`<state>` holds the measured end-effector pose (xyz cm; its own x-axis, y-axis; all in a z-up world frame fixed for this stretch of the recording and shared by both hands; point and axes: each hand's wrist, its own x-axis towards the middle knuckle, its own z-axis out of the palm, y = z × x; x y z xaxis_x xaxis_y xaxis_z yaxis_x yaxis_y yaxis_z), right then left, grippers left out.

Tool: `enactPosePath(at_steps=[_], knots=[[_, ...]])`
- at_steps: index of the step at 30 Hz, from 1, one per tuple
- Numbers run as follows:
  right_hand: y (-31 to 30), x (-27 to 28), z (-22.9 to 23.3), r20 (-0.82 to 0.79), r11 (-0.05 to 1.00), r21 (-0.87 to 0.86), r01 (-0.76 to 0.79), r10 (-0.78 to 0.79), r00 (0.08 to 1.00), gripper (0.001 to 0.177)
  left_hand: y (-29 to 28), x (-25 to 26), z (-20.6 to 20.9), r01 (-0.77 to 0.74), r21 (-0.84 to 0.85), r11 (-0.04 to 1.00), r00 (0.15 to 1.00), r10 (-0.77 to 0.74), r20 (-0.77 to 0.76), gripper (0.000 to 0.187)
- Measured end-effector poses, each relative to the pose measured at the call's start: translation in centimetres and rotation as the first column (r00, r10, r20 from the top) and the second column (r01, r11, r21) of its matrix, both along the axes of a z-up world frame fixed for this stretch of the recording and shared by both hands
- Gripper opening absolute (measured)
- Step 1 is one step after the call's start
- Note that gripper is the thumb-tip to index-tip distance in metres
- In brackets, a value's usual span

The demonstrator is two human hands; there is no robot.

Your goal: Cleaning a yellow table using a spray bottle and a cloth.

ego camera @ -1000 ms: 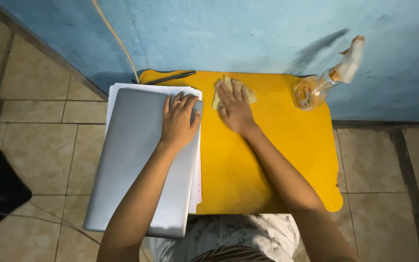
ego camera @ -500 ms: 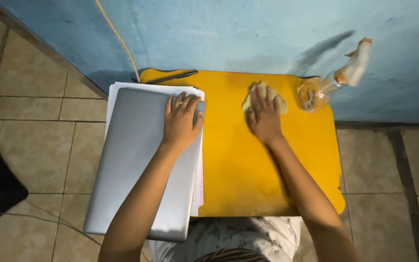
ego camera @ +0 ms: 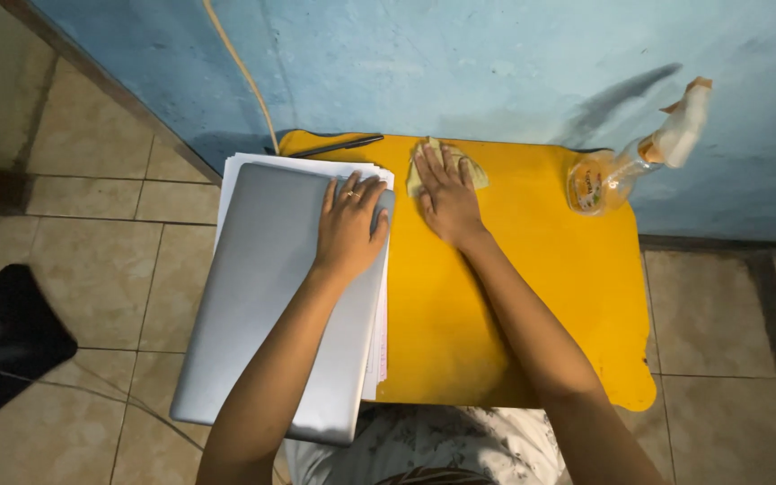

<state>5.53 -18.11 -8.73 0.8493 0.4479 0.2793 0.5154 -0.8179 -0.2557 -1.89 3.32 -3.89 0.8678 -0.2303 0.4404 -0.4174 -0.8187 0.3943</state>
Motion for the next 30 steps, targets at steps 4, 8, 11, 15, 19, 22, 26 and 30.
enactPosePath(at_steps=[4,8,11,15,19,22,26,30], knots=[[0.1,-1.6,0.2,0.016,1.0,-0.008,0.022,-0.022,1.0,0.07,0.0,0.0,0.1,0.012,0.005,1.0,1.0,-0.012,-0.007,0.043],[-0.6,-7.5,1.6,-0.03,0.993,-0.014,-0.114,0.113,0.993,0.069,-0.1,0.1,0.0,0.016,0.005,1.0,1.0,-0.016,-0.027,0.043],[-1.5,-12.4,2.7,-0.072,0.974,0.005,-0.226,0.226,0.971,0.066,0.0,0.2,-0.2,0.007,0.012,1.0,1.0,-0.007,-0.023,0.044],[-3.3,-14.9,3.9,-0.18,0.962,0.031,-0.271,0.272,0.945,0.063,0.0,0.3,-0.2,0.008,0.02,1.0,1.0,-0.008,-0.02,0.043],[-4.2,-9.7,1.8,-0.17,0.977,0.006,-0.214,0.212,0.962,0.063,0.0,0.2,0.1,0.023,0.02,1.0,1.0,-0.022,-0.007,0.043],[-3.5,-4.9,1.4,-0.041,0.988,0.024,-0.15,0.151,0.988,0.066,0.0,0.2,0.2,0.025,0.013,1.0,1.0,-0.025,-0.014,0.043],[-1.2,-1.9,0.2,-0.001,0.999,0.044,-0.026,0.026,1.0,0.064,-0.1,0.4,-0.1,0.029,0.018,0.999,1.0,-0.03,0.009,0.044],[-1.2,-1.5,-0.6,0.114,0.998,-0.031,0.06,-0.056,0.992,0.062,-0.1,0.3,0.2,0.03,0.023,0.999,1.0,-0.03,0.009,0.043]])
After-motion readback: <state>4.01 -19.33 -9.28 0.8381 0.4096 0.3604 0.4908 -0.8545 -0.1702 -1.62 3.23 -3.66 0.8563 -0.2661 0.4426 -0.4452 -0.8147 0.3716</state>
